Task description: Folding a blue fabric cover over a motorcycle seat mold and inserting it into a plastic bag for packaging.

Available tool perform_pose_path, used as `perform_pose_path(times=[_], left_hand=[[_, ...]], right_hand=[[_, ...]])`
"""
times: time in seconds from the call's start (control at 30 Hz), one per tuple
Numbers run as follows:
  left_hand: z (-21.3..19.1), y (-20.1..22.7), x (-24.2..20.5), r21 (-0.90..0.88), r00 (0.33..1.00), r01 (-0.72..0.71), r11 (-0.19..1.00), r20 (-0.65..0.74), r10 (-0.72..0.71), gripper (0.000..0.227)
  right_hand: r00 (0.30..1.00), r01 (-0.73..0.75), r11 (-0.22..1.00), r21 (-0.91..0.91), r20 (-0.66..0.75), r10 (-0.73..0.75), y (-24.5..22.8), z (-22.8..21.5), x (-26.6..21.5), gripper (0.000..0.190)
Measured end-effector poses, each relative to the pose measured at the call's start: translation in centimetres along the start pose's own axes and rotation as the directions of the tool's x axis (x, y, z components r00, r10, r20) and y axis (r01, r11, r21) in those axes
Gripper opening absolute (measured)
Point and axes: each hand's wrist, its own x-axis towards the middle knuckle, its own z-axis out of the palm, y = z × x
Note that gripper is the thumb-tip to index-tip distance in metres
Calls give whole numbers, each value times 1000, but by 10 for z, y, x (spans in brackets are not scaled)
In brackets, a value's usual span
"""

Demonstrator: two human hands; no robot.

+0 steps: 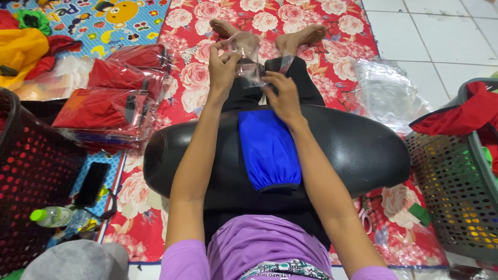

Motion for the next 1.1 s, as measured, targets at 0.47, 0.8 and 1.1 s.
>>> perform_pose_path(times=[0.47, 0.8, 1.1], left_hand=[[-30, -11, 10, 492, 812, -114, 863, 547, -205, 55], [-22, -14, -2, 840, 906, -319, 440, 407, -119, 89], [-8, -20, -4, 522, 823, -451, 723, 557, 112, 10]], right_hand=[[852, -124, 992, -37, -517, 87, 6, -43, 4, 27], [727, -436, 900, 21, -581, 366, 37, -33, 1, 3], [798, -395, 907, -149, -544, 258, 26, -36, 1, 3]])
